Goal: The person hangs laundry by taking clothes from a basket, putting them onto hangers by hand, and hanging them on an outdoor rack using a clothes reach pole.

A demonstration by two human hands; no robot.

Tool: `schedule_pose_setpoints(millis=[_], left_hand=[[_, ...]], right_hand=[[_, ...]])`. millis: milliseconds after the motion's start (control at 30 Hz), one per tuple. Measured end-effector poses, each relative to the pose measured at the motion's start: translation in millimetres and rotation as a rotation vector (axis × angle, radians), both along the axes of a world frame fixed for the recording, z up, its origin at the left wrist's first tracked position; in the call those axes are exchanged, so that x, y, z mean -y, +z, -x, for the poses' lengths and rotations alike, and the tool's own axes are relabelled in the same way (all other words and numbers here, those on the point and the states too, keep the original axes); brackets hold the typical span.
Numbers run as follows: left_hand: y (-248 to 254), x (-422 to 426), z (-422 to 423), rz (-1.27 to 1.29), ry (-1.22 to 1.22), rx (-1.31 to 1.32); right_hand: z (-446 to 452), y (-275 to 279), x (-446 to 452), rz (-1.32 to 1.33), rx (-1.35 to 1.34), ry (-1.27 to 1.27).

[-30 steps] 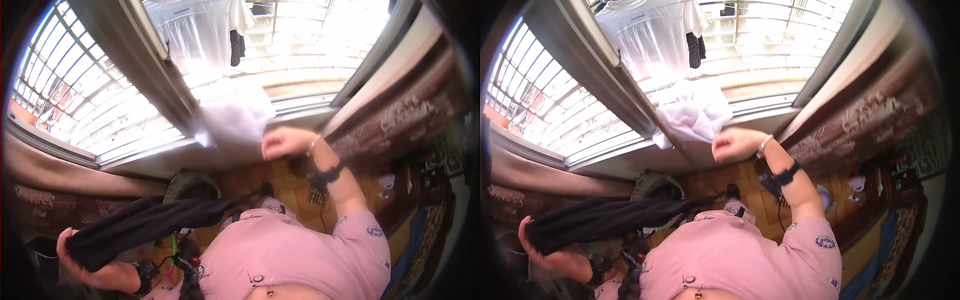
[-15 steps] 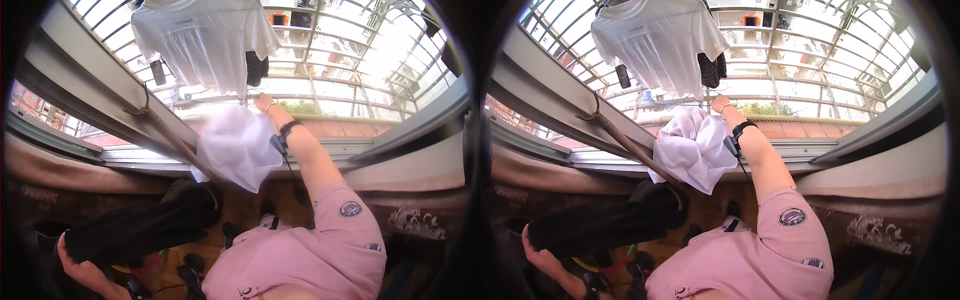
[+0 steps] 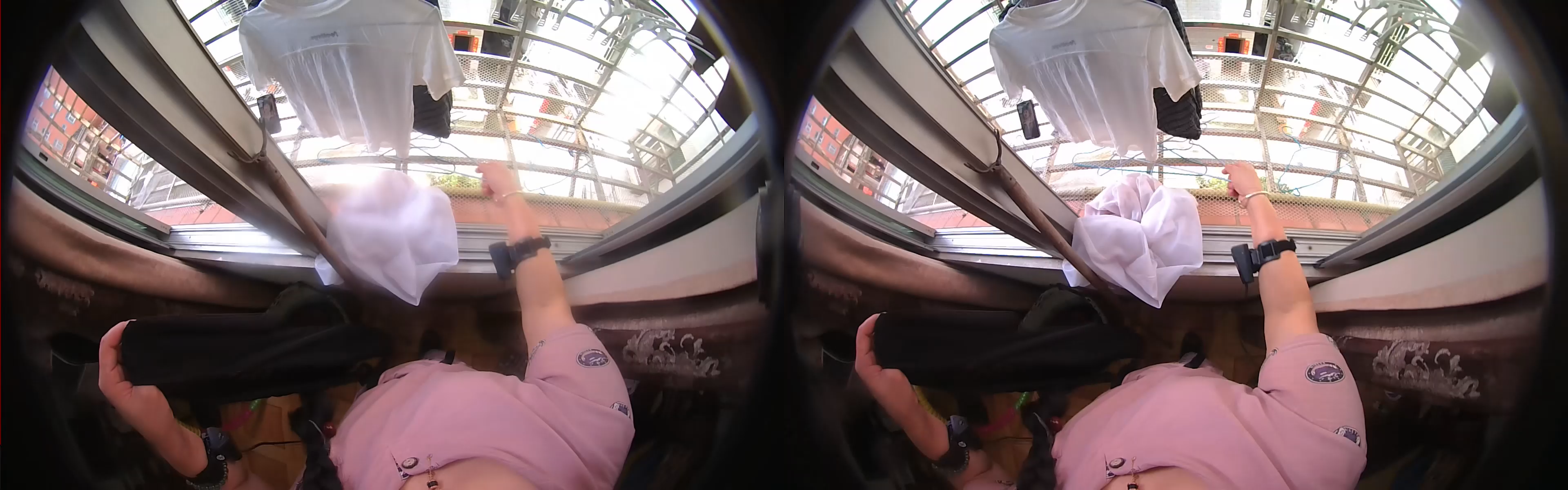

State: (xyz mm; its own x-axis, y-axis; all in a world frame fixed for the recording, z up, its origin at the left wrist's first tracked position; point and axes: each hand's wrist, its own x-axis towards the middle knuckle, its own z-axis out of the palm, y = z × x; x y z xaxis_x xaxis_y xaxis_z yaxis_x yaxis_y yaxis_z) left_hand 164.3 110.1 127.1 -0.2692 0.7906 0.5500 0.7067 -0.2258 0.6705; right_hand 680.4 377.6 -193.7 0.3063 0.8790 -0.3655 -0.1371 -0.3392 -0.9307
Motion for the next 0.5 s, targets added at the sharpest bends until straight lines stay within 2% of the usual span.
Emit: schedule_pose_setpoints(millis=[100, 167, 300, 367, 433, 500], left_hand=[[5.7, -5.8, -4.8, 0.022, -0.086, -0.031], [8.8, -10.9, -7.7, 0.019, -0.167, -0.053], [9.6, -13.6, -10.8, -0.030, -0.272, -0.106], [10.8, -13.1, -10.8, -0.048, -0.316, -0.100], [12.1, -14.0, -7.5, -0.061, -0.353, -0.123], [17.0, -8.2, 0.0, -0.069, -0.364, -0.145]], right_hand=[[-25.8, 15.4, 74.8, 0.018, 0.139, -0.115], [-44.5, 7.4, 122.2, -0.281, 0.392, -0.057], [-32.4, 42.9, 203.5, -0.223, 0.239, -0.351], [-31.4, 50.8, 235.5, -0.275, 0.521, -0.430], [-20.2, 60.1, 259.2, -0.301, 0.506, -0.514], [-9.6, 61.2, 279.2, -0.516, 0.353, -0.625]])
